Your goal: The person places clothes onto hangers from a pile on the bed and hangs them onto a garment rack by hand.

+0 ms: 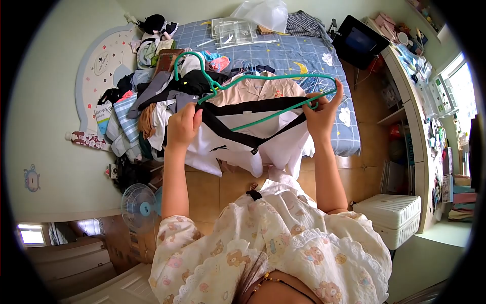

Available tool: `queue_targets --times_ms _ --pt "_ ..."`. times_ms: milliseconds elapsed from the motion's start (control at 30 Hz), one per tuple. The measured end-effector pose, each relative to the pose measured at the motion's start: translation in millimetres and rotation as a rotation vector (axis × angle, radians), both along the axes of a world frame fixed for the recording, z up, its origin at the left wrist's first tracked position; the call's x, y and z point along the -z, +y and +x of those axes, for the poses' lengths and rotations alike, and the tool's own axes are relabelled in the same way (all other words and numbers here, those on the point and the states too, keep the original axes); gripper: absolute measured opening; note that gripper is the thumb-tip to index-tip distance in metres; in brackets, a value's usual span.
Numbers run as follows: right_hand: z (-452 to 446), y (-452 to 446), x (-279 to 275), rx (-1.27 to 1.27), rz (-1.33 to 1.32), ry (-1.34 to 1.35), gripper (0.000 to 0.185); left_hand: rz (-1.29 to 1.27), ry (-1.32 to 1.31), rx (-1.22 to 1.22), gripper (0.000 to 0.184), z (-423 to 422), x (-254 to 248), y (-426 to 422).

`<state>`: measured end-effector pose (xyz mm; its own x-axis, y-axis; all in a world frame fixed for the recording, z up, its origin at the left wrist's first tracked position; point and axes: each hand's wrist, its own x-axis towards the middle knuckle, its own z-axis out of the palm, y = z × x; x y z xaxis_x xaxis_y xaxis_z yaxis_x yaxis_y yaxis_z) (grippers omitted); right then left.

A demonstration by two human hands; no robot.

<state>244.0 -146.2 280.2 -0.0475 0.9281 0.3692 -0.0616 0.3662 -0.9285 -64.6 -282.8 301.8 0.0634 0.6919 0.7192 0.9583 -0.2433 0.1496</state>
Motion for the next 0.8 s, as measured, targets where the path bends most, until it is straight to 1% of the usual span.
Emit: queue_targets --times_ms 100,200,300,400,500,600,700,800 --pt "0 -1 1 -0.025 0.002 -0.001 0.096 -0.064 -0.085 -0.006 0.014 3 -2 -2" --pt "2 4 7 -0.114 0.016 0.011 0.097 -0.139 -0.185 -0.012 0.018 7 -7 -6" --pt "5 8 11 -0.138 0.032 -0.053 0.097 -0.175 -0.232 -0.019 0.021 15 -19 -11" --pt "4 9 10 -0.122 0.027 -0.085 0.095 -0.146 -0.283 0.031 0.021 25 -33 -9" --pt "2 11 14 -0.121 0.064 -0.111 0.095 -0.280 -0.404 0.053 0.019 39 -53 -7" --pt "1 10 15 -0.133 0.058 -0.150 0.094 -0.189 -0.413 0.138 0.019 50 -55 -1" --pt "8 17 19 -0.185 0.115 -0.157 0.087 -0.203 -0.367 0.063 0.022 39 -44 -5" --pt "14 24 21 -0.240 0.141 -0.165 0.079 -0.207 -0.302 0.043 0.025 37 -52 -11"
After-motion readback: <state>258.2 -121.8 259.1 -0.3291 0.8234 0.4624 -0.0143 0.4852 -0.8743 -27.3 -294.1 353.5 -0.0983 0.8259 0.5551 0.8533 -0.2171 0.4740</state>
